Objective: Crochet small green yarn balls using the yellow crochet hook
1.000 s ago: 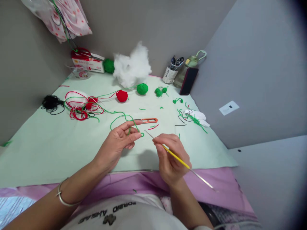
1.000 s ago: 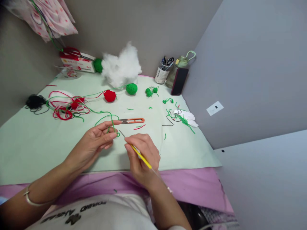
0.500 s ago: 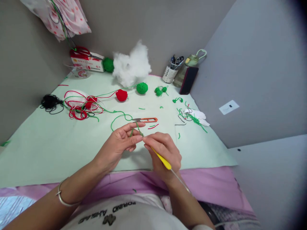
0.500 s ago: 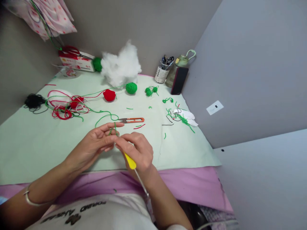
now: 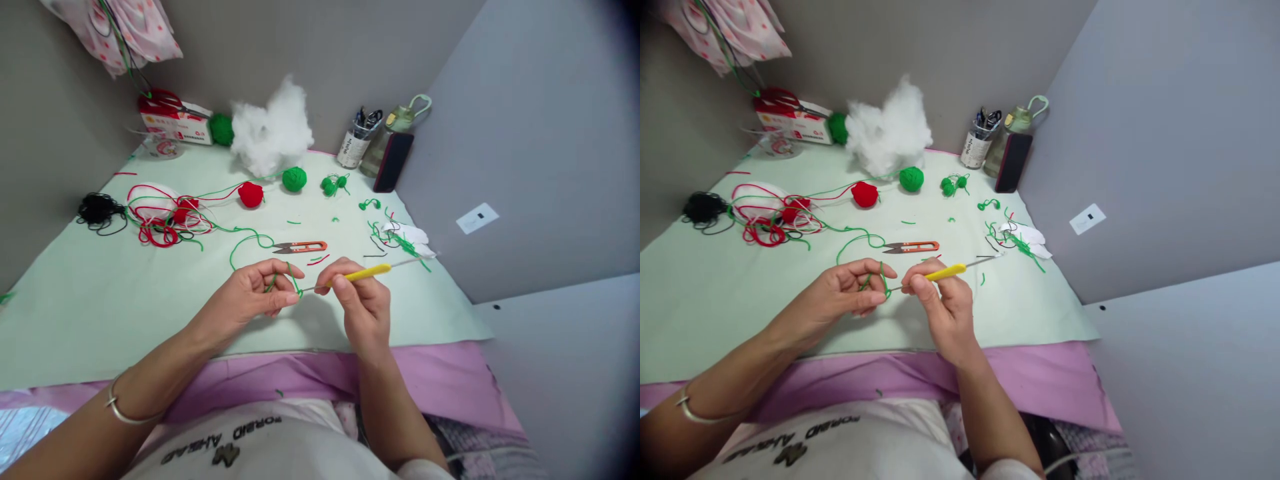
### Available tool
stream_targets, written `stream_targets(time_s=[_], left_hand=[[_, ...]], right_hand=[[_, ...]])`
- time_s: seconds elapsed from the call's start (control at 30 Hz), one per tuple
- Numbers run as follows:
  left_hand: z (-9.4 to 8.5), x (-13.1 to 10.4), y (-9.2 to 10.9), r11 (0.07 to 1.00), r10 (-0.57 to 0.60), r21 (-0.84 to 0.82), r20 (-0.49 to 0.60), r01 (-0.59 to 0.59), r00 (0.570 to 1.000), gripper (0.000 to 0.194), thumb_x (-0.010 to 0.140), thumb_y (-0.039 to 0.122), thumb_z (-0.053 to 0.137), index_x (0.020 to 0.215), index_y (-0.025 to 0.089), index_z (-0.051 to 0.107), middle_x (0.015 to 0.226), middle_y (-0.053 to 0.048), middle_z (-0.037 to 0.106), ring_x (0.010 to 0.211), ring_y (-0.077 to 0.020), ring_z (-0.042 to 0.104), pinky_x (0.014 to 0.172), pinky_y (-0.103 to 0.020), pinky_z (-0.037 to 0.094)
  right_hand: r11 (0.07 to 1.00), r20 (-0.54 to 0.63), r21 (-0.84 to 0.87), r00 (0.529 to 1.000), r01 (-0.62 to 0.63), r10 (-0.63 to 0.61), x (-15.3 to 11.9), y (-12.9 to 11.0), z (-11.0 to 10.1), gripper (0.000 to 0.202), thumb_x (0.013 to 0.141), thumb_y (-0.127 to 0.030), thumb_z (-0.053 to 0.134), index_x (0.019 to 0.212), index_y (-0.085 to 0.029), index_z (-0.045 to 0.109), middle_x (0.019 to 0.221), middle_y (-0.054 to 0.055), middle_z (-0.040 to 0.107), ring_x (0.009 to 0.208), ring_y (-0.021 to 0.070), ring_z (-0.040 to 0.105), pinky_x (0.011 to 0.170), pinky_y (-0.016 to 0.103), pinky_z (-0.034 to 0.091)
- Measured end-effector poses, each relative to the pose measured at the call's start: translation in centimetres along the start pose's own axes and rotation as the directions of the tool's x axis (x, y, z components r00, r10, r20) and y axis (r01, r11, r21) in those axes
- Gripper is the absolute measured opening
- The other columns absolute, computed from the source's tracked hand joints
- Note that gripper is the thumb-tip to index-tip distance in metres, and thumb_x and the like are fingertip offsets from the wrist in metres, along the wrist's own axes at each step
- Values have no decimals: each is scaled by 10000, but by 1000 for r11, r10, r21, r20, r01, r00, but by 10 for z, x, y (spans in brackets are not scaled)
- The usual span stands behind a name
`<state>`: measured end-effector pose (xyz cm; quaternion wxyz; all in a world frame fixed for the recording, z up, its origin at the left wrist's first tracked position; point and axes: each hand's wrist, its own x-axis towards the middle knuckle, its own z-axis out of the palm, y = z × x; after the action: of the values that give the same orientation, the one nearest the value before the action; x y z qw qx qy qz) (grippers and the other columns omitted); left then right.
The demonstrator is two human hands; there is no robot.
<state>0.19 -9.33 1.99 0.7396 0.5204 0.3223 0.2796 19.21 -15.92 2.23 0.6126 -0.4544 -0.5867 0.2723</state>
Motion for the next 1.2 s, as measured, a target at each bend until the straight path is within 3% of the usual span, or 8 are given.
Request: stream_targets(time_s=[0.33,0.43,0.53,0.63,0.7,0.93,1.07,1.2], left_hand=[[6,-1,0,988,48,-148,15,-46,999,253,807,315,867,1032,212,817,725,30,591,554,-77,445,547,-230,382],[12,-1,-1,981,83,-172,-55,-91,995,259,802,293,870,1046,221,818,755,29,594,566,-71,435,534,-216,375],[17,-3,-3,983,108,-135,-127,-125,986,292,823,279,858,1109,236,816,815,19,619,619,-81,467,569,-213,400],[20,-6,-3,985,109,-118,-155,-128,982,322,840,290,846,1155,235,815,810,16,626,642,-91,465,599,-218,414],[20,-7,-3,986,102,-116,-157,-121,982,321,851,297,833,1167,240,817,808,16,618,643,-93,463,603,-223,412],[15,-8,-1,991,89,-86,-164,-104,982,318,906,392,774,1171,225,825,831,-9,636,622,-104,452,630,-266,411],[17,-4,-2,991,105,-56,-185,-118,977,303,884,411,807,1134,244,844,869,-13,673,634,-95,450,638,-253,405],[21,-1,-3,984,105,-121,-207,-132,973,323,806,319,883,1120,255,849,782,16,634,632,-89,447,601,-224,384]], right_hand=[[883,49,353,949,-309,312,-3,14,7,323,927,-503,720,828,-197,699,720,10,670,645,151,672,658,310,604],[933,-2,281,972,-226,237,-10,13,15,262,958,-464,698,927,-206,737,769,24,726,669,156,698,666,310,613],[1000,-125,15,992,-2,4,-20,10,22,143,1011,-300,644,1022,-246,776,911,39,771,816,164,725,742,320,614],[968,-123,-195,976,156,-182,-24,7,27,231,1014,-178,611,1124,-285,784,1054,64,788,987,191,737,848,371,617],[971,-125,-184,976,156,-180,-23,8,27,232,1015,-182,606,1120,-286,784,1061,65,801,984,200,746,847,388,623],[998,-179,32,982,-53,58,-12,9,24,166,1000,-298,647,976,-236,799,896,39,803,780,172,725,718,333,613],[996,-167,-67,983,66,-77,-17,9,26,180,1008,-199,620,1029,-258,789,955,41,806,871,185,744,784,358,629],[878,-78,-396,943,268,-323,-25,14,29,339,989,-105,625,1227,-314,745,1121,70,782,1012,203,742,844,382,636]])
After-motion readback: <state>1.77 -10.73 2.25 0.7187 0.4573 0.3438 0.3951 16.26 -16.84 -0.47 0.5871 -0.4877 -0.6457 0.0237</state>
